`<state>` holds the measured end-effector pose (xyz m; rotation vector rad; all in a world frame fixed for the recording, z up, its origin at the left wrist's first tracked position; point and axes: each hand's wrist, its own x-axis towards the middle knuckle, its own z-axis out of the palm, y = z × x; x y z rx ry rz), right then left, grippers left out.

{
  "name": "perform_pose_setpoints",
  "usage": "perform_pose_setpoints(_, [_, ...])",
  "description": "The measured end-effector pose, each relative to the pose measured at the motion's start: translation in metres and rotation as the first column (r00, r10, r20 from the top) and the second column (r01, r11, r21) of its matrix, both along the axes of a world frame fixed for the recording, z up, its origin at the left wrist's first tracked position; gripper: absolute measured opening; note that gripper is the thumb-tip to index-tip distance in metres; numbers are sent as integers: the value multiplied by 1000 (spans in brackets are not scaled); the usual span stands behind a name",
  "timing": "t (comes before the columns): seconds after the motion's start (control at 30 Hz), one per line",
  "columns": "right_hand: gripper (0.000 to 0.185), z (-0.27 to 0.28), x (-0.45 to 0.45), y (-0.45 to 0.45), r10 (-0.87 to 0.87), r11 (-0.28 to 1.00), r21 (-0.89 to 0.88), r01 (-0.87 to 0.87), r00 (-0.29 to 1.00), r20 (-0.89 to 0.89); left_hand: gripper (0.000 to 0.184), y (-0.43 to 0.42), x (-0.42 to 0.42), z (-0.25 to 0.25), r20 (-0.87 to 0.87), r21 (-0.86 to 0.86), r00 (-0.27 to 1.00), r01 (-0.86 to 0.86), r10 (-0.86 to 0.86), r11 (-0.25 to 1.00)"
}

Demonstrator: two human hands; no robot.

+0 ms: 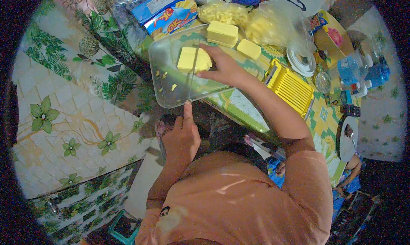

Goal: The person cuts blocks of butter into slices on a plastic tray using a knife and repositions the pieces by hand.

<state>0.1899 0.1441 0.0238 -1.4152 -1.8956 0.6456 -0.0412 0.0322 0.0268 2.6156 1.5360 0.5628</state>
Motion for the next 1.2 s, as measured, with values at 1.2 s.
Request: perform_pose_setpoints(1.2, [89,-2,-1,-1,-6,1000,17,5,1000,19,56,2,-4,10,103,-64,994,-39,45,997])
